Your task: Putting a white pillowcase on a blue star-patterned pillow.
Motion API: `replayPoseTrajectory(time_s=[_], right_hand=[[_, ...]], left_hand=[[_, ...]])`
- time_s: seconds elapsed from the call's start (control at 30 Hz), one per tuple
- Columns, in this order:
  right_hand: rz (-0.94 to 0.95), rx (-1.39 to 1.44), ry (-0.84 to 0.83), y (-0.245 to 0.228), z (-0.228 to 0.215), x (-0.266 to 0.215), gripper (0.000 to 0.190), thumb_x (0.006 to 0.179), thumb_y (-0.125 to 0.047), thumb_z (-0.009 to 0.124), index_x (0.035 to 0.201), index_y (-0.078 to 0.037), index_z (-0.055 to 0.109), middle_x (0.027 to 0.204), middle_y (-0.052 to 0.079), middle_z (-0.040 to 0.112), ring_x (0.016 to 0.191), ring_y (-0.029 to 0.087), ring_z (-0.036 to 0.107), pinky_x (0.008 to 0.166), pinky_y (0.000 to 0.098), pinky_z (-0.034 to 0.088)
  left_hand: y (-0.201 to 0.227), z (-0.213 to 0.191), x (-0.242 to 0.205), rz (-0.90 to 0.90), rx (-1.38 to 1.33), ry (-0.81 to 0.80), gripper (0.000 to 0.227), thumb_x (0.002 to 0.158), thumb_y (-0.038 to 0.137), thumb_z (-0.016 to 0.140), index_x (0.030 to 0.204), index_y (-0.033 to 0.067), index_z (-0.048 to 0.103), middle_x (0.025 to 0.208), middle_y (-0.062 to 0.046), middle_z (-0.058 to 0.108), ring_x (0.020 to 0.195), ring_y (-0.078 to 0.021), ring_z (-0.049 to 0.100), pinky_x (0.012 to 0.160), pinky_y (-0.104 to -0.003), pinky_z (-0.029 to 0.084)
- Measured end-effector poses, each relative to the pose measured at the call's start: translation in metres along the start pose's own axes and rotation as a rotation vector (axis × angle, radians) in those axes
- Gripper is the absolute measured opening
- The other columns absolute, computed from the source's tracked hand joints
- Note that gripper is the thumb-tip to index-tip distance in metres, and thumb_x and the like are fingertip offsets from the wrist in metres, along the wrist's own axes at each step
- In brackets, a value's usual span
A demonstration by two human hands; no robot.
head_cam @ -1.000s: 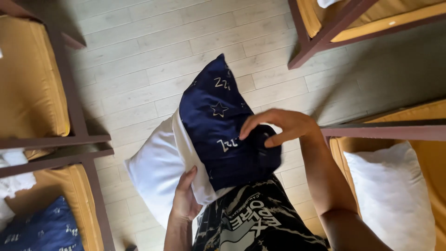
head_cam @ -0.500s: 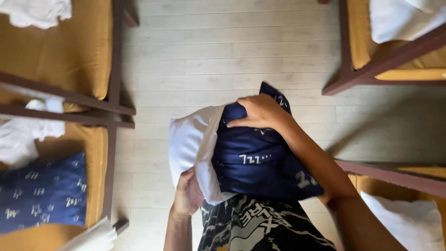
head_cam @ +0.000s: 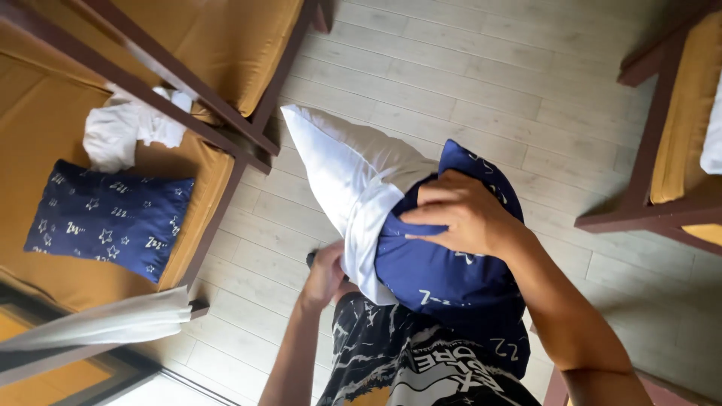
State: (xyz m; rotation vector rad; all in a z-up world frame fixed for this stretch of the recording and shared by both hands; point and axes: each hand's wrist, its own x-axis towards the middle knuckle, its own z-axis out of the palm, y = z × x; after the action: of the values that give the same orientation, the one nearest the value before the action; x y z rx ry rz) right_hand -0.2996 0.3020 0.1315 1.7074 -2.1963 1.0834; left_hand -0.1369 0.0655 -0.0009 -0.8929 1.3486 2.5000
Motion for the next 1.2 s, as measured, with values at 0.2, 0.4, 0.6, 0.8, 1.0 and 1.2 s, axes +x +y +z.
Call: replayPoseTrajectory(time_s=[0.2,0.4,0.6,0.8,1.0,1.2], right_hand=[[-0.129,0.087,-0.090,-0.018,0.019,-0.007,0.009,0.087,-0.030,0.081,0.091,-0.023,0.076,0.075,-0.006,0.053,0.067,0.016,0.058,0.072,0.0315,0.049],[-0.187,0.179,-0.112,-0.051,0.037,0.002,0.009,0.084,-0.011,0.077,0.088,-0.019,0.074,0.075,-0.003,0.050,0.066,0.019,0.056,0.071,0.0351,0.048],[0.113,0.195,0.033,-0.025,0.039,-0.016,0.018,0.081,-0.015,0.081,0.097,-0.022,0.079,0.075,-0.006,0.058,0.067,0.016,0.062,0.072,0.0310,0.050],[0.490,0.254,0.288,-0.031,0.044,-0.024,0.022,0.073,-0.008,0.089,0.093,-0.014,0.083,0.079,0.000,0.074,0.075,0.019,0.072,0.079,0.0310,0.055],[0.663,0.334,0.389,-0.019,0.043,-0.025,0.020,0.078,-0.007,0.089,0.095,-0.010,0.080,0.079,0.002,0.069,0.075,0.015,0.066,0.080,0.0292,0.052],[0.775,0.477,0.476,-0.015,0.024,-0.009,0.012,0.088,-0.006,0.080,0.099,-0.008,0.076,0.101,0.005,0.072,0.103,0.012,0.065,0.103,0.0333,0.050]], left_hand=[[0.060,-0.021,0.020,0.367,-0.029,-0.121,0.025,0.093,0.022,0.062,0.105,-0.0003,0.066,0.081,-0.008,0.060,0.078,-0.0195,0.063,0.074,-0.032,0.054],[0.133,0.048,-0.008,0.494,0.486,-0.119,0.031,0.091,0.004,0.069,0.122,0.0034,0.066,0.079,-0.004,0.062,0.074,-0.0118,0.057,0.072,-0.026,0.047],[0.097,-0.011,0.024,0.364,0.234,0.363,0.042,0.094,0.021,0.073,0.128,0.0010,0.060,0.101,-0.019,0.073,0.084,-0.0238,0.070,0.078,-0.034,0.058],[0.065,-0.013,-0.034,0.129,0.306,0.216,0.046,0.097,0.026,0.070,0.132,-0.0013,0.060,0.108,-0.029,0.071,0.090,-0.0342,0.072,0.080,-0.046,0.060],[-0.090,-0.083,-0.003,0.020,0.398,0.056,0.030,0.090,0.034,0.072,0.088,0.0032,0.073,0.079,-0.010,0.063,0.079,-0.0196,0.054,0.072,-0.030,0.039],[-0.082,-0.014,-0.004,-0.025,0.485,-0.215,0.048,0.083,0.025,0.079,0.125,0.0026,0.069,0.127,-0.016,0.067,0.125,-0.0286,0.056,0.109,-0.046,0.044]])
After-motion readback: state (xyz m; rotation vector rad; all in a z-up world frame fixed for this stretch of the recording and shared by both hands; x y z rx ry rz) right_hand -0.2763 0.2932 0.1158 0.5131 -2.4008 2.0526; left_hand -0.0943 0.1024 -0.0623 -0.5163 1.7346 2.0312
